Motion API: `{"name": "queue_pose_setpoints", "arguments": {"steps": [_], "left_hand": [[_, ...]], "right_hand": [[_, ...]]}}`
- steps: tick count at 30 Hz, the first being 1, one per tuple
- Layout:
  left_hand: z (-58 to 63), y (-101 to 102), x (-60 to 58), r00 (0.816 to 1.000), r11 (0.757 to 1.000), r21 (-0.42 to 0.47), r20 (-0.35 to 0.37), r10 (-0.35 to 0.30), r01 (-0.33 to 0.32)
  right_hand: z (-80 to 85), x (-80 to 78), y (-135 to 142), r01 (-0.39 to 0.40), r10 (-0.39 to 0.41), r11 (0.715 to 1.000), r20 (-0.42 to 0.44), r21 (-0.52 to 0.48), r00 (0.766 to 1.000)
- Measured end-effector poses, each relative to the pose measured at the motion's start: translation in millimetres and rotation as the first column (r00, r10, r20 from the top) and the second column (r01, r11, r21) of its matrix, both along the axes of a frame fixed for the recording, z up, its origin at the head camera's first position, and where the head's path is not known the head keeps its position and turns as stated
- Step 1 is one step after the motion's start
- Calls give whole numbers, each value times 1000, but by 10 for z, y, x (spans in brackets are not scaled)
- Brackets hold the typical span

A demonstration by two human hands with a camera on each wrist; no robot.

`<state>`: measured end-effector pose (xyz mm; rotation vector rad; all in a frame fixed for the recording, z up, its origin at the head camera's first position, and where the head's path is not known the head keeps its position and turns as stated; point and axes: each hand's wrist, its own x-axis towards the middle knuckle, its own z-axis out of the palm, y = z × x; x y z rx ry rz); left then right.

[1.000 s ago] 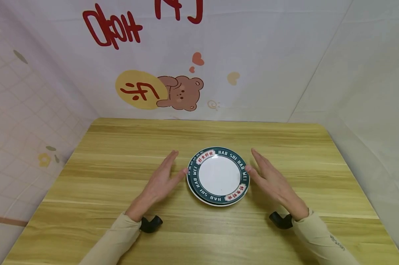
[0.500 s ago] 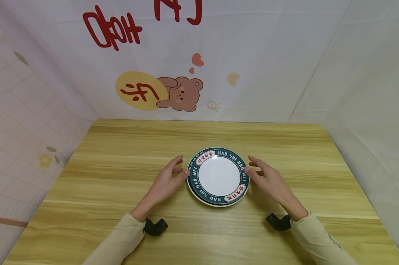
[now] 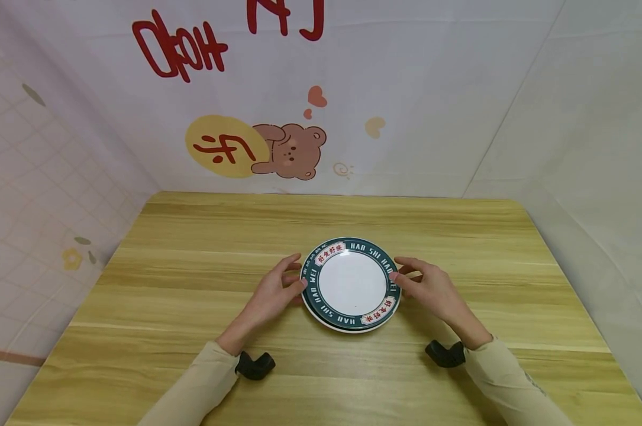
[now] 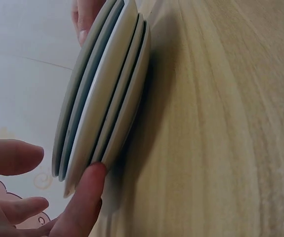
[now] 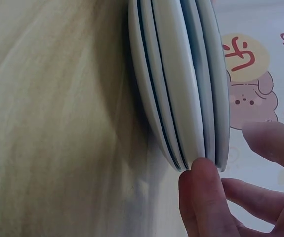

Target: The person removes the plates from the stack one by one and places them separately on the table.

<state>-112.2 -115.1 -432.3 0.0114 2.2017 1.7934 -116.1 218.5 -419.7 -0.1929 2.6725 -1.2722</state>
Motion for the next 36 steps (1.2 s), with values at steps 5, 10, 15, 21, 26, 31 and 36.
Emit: {"name": "queue_pose_setpoints", "arguments": {"steps": [5,10,15,21,26,31,36], "left_hand": [[-42,1,-1,1000,1000,6,4,-9,9],[-68,-7,-2,1000,999,36,7,-28,27],[-70,-8,5,999,997,64,11,-49,48],[-73,-1,13,999,997,60,17,-50,49],[-100,-15,17,999,999,29,4,-44,44],[-124,-34,19,999,998,35,0,-51,51],[-137,-55,28,995,992,77,8,-96,95]], "right_hand": [[-10,-19,3,12,-12,1000,18,4,1000],[-29,-42,-2,20,-20,1000,17,5,1000],[-34,-51,-15,26,-26,1000,20,-15,999],[-22,-53,-23,31,-31,999,4,23,1000],[-13,-48,-32,32,-32,999,15,17,999],[-22,-43,-31,31,-31,999,33,-10,999],[-48,-45,-18,26,-24,999,39,-40,999]]}}
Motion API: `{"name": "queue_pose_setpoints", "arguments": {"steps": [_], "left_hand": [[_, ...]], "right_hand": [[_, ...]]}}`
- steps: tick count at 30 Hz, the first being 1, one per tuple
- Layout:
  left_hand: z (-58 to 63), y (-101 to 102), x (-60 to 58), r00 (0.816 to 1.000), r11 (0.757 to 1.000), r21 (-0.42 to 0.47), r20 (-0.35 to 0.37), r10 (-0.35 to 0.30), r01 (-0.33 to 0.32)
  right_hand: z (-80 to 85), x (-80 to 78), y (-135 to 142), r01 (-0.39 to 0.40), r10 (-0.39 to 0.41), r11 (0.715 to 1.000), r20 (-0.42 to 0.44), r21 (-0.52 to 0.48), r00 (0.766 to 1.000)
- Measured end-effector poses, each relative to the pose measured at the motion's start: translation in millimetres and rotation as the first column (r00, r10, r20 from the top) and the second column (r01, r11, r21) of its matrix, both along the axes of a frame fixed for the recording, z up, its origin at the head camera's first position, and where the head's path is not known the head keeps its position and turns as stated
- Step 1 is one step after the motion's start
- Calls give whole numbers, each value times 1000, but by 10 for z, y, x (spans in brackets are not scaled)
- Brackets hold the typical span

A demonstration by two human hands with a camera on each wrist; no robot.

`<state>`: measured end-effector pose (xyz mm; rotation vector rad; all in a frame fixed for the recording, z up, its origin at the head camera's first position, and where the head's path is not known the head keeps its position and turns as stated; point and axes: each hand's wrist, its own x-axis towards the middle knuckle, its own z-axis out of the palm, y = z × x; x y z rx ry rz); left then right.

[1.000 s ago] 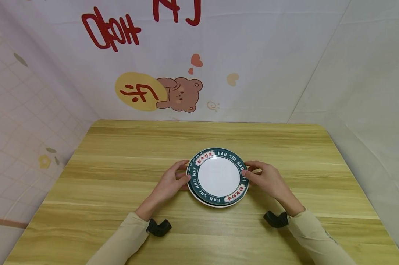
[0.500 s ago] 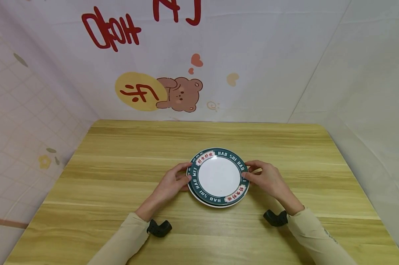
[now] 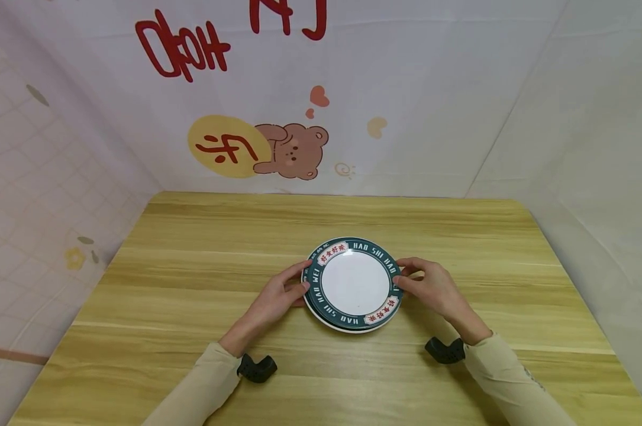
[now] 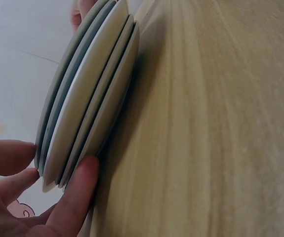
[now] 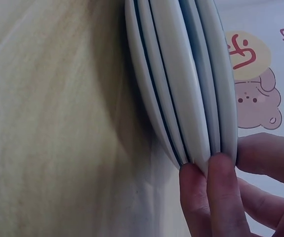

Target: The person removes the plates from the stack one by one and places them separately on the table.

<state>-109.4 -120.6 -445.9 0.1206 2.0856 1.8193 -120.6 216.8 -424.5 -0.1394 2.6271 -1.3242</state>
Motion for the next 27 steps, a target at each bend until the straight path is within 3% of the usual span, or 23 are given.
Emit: {"name": "queue_pose_setpoints", "arguments": {"steps": [18,27], "left_hand": [[-29,-6,11,1000,998,53,18,-17,16],[-5,14,18,1000,1000,0,17,7,-7]], "right_hand": [[-58,14,0,-9,13,996,47,-91,999],[-73,6,-7,2,5,994,64,-110,998]]}}
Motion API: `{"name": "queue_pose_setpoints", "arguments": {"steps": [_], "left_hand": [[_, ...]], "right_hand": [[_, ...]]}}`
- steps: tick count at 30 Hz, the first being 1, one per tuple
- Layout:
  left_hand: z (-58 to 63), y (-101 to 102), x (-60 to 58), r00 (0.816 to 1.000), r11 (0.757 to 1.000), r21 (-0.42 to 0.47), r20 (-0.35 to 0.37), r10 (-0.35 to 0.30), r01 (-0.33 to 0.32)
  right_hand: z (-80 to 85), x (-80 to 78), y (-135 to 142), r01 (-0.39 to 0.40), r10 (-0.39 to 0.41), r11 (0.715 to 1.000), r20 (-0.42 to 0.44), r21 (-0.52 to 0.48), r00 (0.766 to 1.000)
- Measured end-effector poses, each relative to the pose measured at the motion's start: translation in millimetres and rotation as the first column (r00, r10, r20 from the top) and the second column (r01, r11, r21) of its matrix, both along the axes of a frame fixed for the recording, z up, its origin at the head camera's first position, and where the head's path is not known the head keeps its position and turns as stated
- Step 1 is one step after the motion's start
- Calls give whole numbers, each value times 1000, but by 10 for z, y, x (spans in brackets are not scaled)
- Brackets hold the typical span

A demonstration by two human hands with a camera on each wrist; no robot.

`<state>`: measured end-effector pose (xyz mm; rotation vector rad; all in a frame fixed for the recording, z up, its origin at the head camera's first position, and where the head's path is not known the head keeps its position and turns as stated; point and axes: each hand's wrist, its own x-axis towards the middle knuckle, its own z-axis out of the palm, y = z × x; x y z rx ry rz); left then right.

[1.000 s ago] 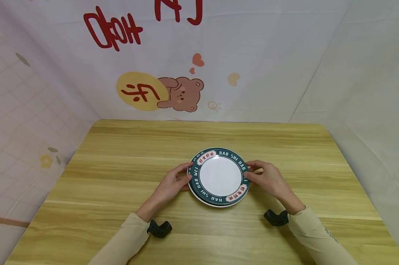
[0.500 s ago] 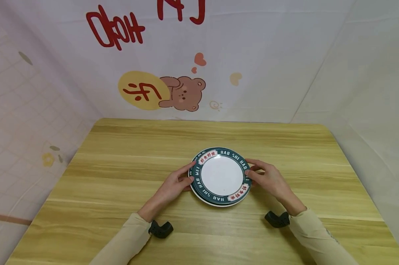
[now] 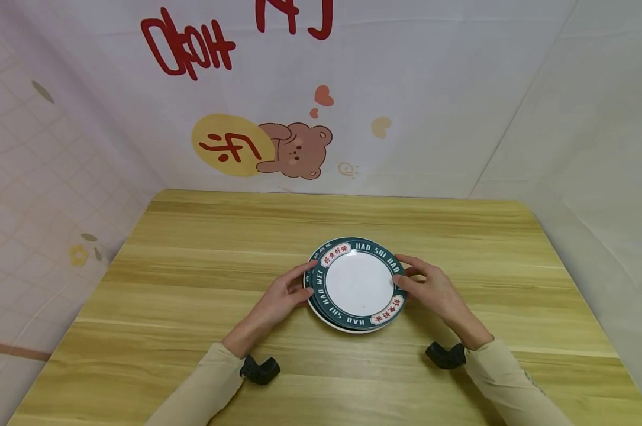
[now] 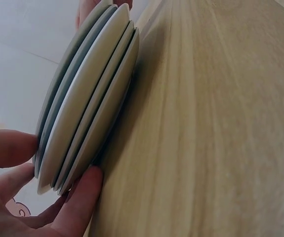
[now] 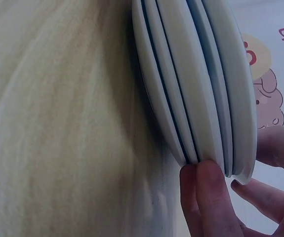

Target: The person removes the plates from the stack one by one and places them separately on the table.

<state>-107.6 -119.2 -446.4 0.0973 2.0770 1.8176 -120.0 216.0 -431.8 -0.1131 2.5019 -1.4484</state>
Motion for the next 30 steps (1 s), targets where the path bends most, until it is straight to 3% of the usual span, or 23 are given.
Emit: {"name": "queue_pose_setpoints", "arguments": {"steps": [6,20,25,30], "left_hand": [[-8,8,9,1000,999,-53,-24,0,-1],[-26,45,15,998,997,-78,-56,10,-15],[-20,51,23,998,997,-77,-54,20,-24],[-25,53,25,998,998,-64,-54,21,-24]], "right_hand": [[-8,10,12,-2,2,1000,0,2,1000],[30,36,61,53,-53,999,-59,5,997],[47,35,115,73,-74,997,-28,-25,997],[67,19,167,105,-101,988,39,-117,994]]}}
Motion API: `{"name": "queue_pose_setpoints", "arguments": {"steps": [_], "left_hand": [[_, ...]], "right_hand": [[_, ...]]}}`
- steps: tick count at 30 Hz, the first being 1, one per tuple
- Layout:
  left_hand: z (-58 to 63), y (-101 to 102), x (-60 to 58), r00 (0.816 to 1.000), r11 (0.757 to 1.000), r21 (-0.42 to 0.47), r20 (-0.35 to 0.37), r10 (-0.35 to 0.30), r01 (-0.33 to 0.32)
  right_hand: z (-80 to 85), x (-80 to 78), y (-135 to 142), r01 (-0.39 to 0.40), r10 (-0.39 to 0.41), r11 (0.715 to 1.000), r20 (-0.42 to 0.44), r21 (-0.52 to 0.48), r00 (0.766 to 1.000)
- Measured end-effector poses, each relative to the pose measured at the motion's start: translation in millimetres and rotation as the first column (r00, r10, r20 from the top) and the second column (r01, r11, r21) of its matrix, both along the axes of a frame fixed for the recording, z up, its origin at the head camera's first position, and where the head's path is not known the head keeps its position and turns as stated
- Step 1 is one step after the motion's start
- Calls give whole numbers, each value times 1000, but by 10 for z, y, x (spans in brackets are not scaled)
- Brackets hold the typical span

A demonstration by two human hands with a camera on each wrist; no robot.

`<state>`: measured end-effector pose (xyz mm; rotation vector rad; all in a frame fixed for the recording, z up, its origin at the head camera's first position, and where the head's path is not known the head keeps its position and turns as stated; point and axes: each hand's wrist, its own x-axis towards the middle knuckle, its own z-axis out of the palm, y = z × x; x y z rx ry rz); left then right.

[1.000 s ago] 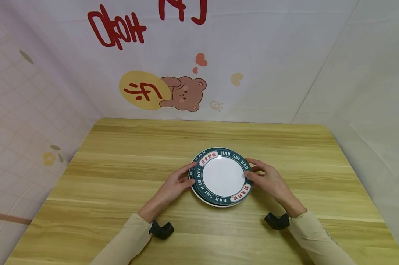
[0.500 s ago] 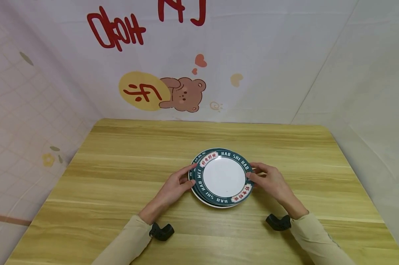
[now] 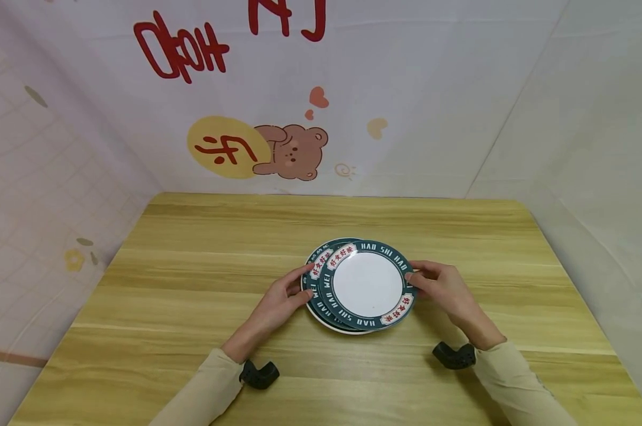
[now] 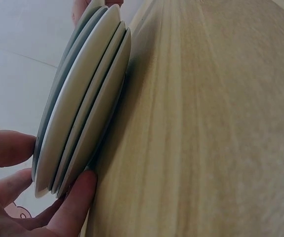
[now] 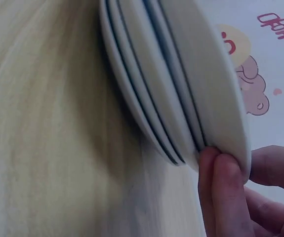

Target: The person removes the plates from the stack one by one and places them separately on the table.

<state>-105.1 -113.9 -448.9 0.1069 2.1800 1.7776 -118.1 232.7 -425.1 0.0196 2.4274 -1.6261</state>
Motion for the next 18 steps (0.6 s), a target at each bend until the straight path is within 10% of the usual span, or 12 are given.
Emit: {"name": "queue_pose_setpoints", "arguments": {"steps": [18], "left_hand": [[-32,-2,-4,1000,1000,14,-12,-4,5]], "right_hand": [[27,-43,176,42,3,973,195,-225,981]]}}
